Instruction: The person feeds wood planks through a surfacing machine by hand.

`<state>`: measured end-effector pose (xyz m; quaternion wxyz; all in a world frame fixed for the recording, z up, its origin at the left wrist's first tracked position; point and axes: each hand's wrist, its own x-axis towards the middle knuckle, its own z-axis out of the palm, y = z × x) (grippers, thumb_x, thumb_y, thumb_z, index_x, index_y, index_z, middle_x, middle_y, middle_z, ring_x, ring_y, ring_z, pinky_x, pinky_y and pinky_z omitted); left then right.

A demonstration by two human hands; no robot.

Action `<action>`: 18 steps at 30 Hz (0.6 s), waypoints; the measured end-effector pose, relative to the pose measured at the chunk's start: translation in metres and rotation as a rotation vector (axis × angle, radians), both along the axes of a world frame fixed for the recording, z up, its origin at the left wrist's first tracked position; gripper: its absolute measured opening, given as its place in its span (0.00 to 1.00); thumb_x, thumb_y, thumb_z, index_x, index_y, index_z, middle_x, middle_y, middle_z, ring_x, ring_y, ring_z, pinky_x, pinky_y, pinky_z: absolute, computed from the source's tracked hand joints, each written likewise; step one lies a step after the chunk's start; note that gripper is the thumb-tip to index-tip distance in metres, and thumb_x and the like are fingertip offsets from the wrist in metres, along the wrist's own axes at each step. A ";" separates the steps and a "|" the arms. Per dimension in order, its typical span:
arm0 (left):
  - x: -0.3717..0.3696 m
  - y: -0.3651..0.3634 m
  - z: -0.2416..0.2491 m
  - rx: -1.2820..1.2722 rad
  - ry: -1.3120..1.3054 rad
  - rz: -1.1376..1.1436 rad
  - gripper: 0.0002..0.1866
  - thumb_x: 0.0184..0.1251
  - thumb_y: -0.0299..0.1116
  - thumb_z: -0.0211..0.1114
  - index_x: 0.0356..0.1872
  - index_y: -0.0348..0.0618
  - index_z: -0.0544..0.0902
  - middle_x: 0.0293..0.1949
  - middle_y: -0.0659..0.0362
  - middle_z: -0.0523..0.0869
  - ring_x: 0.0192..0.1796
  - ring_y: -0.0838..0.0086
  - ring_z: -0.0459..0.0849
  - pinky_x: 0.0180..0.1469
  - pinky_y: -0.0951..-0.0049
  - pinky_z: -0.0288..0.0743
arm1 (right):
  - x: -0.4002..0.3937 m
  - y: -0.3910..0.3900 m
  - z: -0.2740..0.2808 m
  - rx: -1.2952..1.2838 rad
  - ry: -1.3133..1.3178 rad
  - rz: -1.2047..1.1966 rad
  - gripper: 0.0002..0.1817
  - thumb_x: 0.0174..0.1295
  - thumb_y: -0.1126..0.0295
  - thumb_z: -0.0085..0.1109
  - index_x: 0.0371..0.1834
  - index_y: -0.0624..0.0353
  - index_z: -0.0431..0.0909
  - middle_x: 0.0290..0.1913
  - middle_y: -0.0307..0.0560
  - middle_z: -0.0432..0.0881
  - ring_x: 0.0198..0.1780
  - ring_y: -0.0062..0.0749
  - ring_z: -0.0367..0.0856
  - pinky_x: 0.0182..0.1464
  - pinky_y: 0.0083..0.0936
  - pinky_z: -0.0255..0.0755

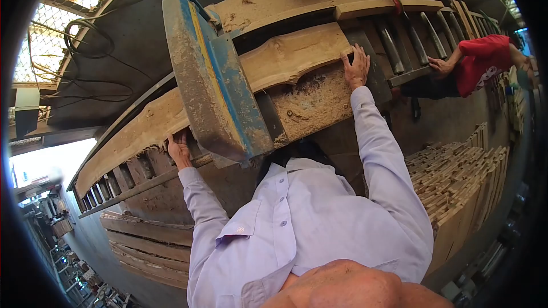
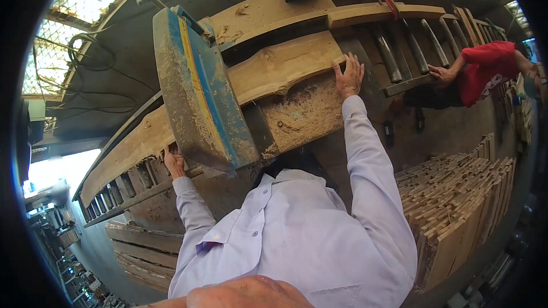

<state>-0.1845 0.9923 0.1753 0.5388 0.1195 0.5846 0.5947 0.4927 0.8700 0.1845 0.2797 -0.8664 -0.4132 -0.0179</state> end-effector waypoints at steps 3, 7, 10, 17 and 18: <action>0.000 0.001 -0.008 0.086 -0.048 -0.044 0.20 0.77 0.39 0.57 0.57 0.30 0.75 0.53 0.45 0.83 0.53 0.57 0.85 0.57 0.56 0.83 | 0.001 0.001 -0.003 -0.001 0.003 -0.009 0.39 0.68 0.35 0.45 0.71 0.52 0.66 0.75 0.44 0.63 0.79 0.36 0.52 0.80 0.41 0.36; -0.001 -0.001 -0.011 0.143 -0.109 -0.055 0.21 0.78 0.40 0.56 0.57 0.28 0.74 0.53 0.45 0.83 0.54 0.55 0.84 0.58 0.56 0.83 | 0.005 0.000 -0.009 -0.026 -0.029 0.002 0.39 0.68 0.34 0.42 0.72 0.52 0.65 0.75 0.44 0.63 0.79 0.36 0.52 0.81 0.41 0.36; 0.000 0.001 -0.011 0.143 -0.117 -0.071 0.21 0.78 0.39 0.56 0.56 0.28 0.75 0.52 0.45 0.84 0.54 0.56 0.85 0.57 0.57 0.84 | 0.006 0.003 -0.008 -0.040 -0.030 -0.001 0.39 0.68 0.34 0.41 0.72 0.52 0.65 0.75 0.44 0.63 0.79 0.36 0.52 0.81 0.41 0.36; 0.004 -0.005 -0.008 0.134 0.016 -0.095 0.19 0.77 0.39 0.57 0.56 0.32 0.76 0.52 0.47 0.84 0.53 0.58 0.85 0.55 0.58 0.83 | 0.006 0.000 -0.006 -0.025 -0.024 0.004 0.39 0.69 0.35 0.42 0.72 0.53 0.64 0.75 0.45 0.63 0.79 0.38 0.52 0.80 0.41 0.37; 0.005 -0.007 -0.008 0.136 0.019 -0.083 0.19 0.77 0.39 0.57 0.56 0.32 0.76 0.52 0.47 0.84 0.53 0.58 0.85 0.55 0.58 0.83 | 0.004 0.000 -0.005 -0.017 -0.029 0.005 0.38 0.69 0.37 0.44 0.72 0.53 0.64 0.75 0.46 0.64 0.78 0.39 0.53 0.80 0.42 0.38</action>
